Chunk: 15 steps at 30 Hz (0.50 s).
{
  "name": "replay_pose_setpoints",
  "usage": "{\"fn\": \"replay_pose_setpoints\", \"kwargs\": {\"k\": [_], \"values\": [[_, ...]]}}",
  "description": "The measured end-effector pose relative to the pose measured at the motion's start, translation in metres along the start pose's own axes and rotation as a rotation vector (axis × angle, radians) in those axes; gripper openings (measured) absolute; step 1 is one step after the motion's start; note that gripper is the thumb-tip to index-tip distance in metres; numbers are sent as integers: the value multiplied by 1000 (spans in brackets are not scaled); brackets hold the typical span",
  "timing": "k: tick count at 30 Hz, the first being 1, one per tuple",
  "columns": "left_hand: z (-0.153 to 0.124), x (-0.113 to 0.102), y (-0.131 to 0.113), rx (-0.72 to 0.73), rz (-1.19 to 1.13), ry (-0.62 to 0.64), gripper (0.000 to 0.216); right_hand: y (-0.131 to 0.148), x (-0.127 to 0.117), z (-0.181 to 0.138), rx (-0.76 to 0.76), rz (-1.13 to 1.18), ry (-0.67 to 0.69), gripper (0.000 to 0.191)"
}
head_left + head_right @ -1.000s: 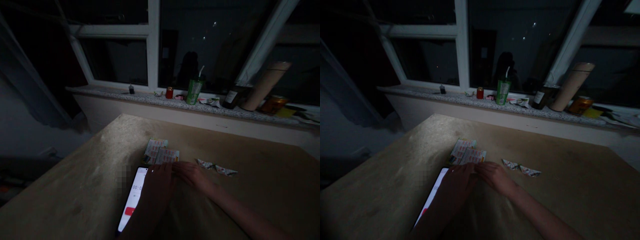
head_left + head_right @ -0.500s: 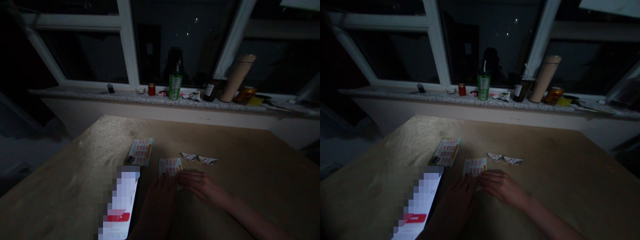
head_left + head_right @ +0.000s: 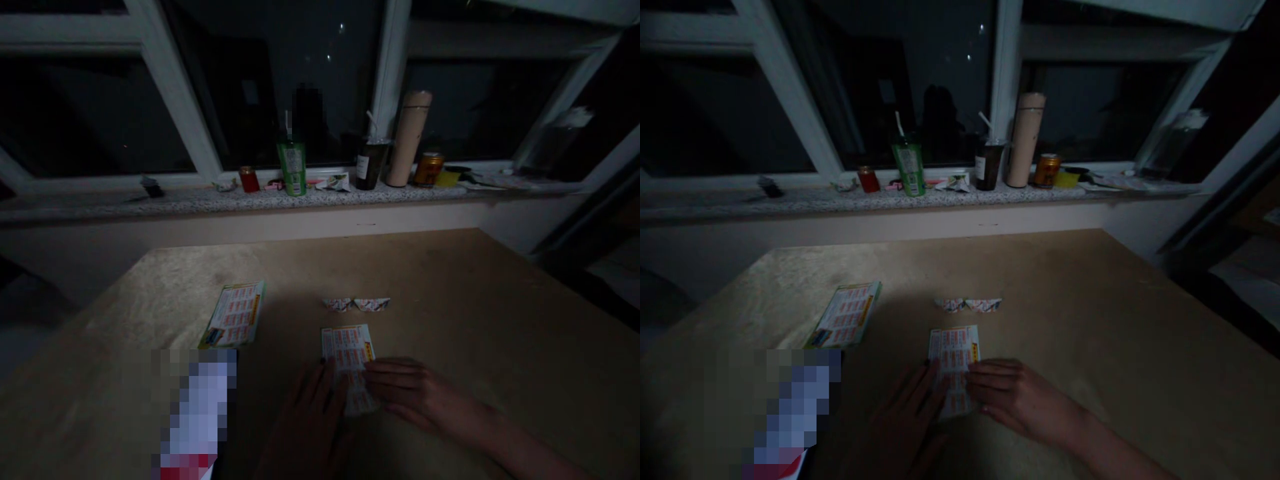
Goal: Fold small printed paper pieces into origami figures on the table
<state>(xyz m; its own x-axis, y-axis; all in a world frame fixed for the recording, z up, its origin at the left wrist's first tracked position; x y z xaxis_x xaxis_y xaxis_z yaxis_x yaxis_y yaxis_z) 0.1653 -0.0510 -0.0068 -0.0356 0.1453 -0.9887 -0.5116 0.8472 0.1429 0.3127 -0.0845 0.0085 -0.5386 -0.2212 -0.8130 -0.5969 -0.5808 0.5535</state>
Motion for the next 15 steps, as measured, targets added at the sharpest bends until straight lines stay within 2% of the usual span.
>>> {"fn": "replay_pose_setpoints", "kwargs": {"k": [7, 15], "values": [[4, -4, -17, 80, 73, -205, 52, 3, -6, -25, 43, 4, 1, 33], [9, -18, -34, 217, 171, -294, 39, 11, -11, -41, 100, 43, 14, 39]]}}
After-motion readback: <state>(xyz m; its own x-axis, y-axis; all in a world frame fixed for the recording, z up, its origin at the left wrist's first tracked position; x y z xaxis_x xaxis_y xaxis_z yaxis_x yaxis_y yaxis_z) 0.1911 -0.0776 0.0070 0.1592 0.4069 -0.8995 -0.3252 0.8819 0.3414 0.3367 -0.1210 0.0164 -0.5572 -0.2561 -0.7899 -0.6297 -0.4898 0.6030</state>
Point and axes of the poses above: each hand's wrist, its own z-axis towards the middle knuckle, its own x-axis out of the palm, y = z × x, the point moved 7 cm from there along z, towards the middle knuckle, and after that the axes turned 10 degrees about z, right-handed, at the moved point
